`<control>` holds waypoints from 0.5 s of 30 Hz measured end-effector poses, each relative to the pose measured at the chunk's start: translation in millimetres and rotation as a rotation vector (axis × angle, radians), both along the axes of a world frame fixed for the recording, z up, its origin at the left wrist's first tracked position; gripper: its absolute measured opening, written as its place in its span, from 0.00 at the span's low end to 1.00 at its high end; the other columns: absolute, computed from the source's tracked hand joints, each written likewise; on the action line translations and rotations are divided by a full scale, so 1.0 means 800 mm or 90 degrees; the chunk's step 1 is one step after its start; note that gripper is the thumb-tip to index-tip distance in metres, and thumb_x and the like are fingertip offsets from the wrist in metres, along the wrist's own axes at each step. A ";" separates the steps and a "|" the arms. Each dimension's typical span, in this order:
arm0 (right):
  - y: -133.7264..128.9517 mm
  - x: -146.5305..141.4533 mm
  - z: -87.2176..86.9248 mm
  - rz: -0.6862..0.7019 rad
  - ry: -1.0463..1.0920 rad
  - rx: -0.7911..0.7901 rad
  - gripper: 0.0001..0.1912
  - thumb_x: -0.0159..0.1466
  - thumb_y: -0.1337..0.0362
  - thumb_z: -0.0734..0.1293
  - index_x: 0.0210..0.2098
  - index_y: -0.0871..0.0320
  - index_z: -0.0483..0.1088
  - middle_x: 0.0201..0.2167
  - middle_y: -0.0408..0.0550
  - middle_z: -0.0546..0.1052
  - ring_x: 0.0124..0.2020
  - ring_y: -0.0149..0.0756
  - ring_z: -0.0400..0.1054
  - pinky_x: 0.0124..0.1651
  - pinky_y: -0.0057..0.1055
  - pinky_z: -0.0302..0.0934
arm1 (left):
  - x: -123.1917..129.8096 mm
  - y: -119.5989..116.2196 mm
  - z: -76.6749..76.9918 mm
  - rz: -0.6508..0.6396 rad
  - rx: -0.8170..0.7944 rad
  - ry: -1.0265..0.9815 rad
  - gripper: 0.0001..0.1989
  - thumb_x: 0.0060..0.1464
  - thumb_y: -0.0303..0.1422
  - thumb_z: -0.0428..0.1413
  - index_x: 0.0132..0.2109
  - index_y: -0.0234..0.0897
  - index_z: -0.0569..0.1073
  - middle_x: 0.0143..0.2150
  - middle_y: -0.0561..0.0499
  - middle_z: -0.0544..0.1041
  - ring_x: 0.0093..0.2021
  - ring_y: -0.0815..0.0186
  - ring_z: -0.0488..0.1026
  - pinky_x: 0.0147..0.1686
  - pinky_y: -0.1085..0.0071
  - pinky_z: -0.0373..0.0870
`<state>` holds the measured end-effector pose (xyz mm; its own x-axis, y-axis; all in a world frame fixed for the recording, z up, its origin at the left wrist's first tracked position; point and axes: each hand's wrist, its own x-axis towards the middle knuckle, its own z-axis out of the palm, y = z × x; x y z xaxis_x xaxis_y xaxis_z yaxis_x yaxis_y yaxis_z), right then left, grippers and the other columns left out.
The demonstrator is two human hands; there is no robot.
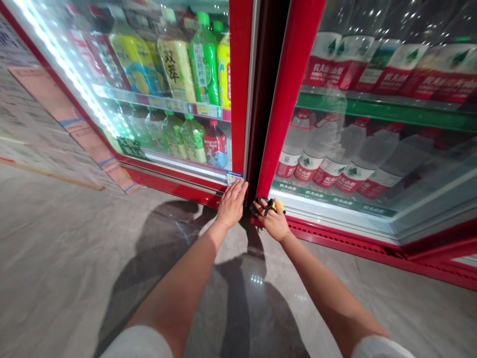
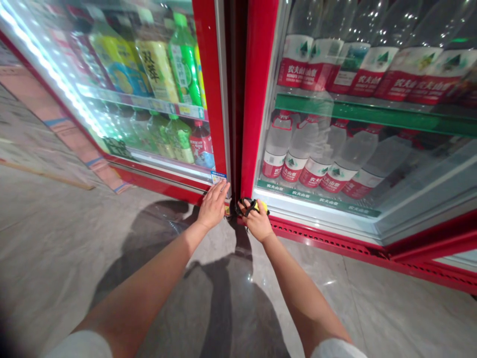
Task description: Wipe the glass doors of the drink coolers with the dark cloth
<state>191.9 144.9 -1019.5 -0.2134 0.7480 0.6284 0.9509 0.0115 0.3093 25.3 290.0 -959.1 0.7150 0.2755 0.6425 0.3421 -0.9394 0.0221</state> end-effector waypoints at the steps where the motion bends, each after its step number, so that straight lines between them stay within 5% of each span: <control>1: -0.009 0.007 -0.008 0.014 -0.014 -0.023 0.13 0.70 0.69 0.64 0.45 0.48 0.79 0.66 0.39 0.72 0.69 0.37 0.61 0.77 0.50 0.15 | 0.000 -0.002 -0.002 -0.004 0.009 0.016 0.43 0.57 0.20 0.47 0.77 0.38 0.43 0.75 0.40 0.57 0.75 0.56 0.54 0.72 0.51 0.57; 4: -0.038 0.039 0.003 0.013 -0.031 -0.026 0.12 0.70 0.68 0.65 0.43 0.46 0.79 0.67 0.35 0.70 0.69 0.35 0.61 0.78 0.47 0.18 | -0.001 -0.007 -0.008 -0.029 0.038 0.067 0.41 0.58 0.20 0.47 0.76 0.36 0.47 0.76 0.40 0.56 0.75 0.57 0.53 0.73 0.53 0.55; 9: -0.072 0.073 0.044 -0.091 -0.004 0.124 0.08 0.70 0.64 0.67 0.41 0.48 0.80 0.67 0.41 0.70 0.70 0.46 0.59 0.77 0.59 0.20 | 0.004 -0.012 -0.012 -0.054 0.070 0.079 0.39 0.59 0.20 0.47 0.76 0.36 0.48 0.76 0.40 0.54 0.76 0.57 0.49 0.74 0.51 0.52; 15: -0.049 0.040 0.024 -0.017 -0.036 -0.008 0.14 0.71 0.69 0.63 0.46 0.50 0.79 0.67 0.42 0.70 0.71 0.43 0.59 0.77 0.55 0.19 | 0.022 -0.023 -0.009 -0.081 0.123 0.059 0.38 0.60 0.20 0.48 0.75 0.33 0.48 0.76 0.38 0.55 0.76 0.57 0.49 0.74 0.52 0.52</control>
<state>224.1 105.8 -999.9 -0.2281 0.7613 0.6069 0.9318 -0.0101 0.3629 43.0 271.5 -966.0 0.7945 0.0581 0.6045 0.2134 -0.9587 -0.1883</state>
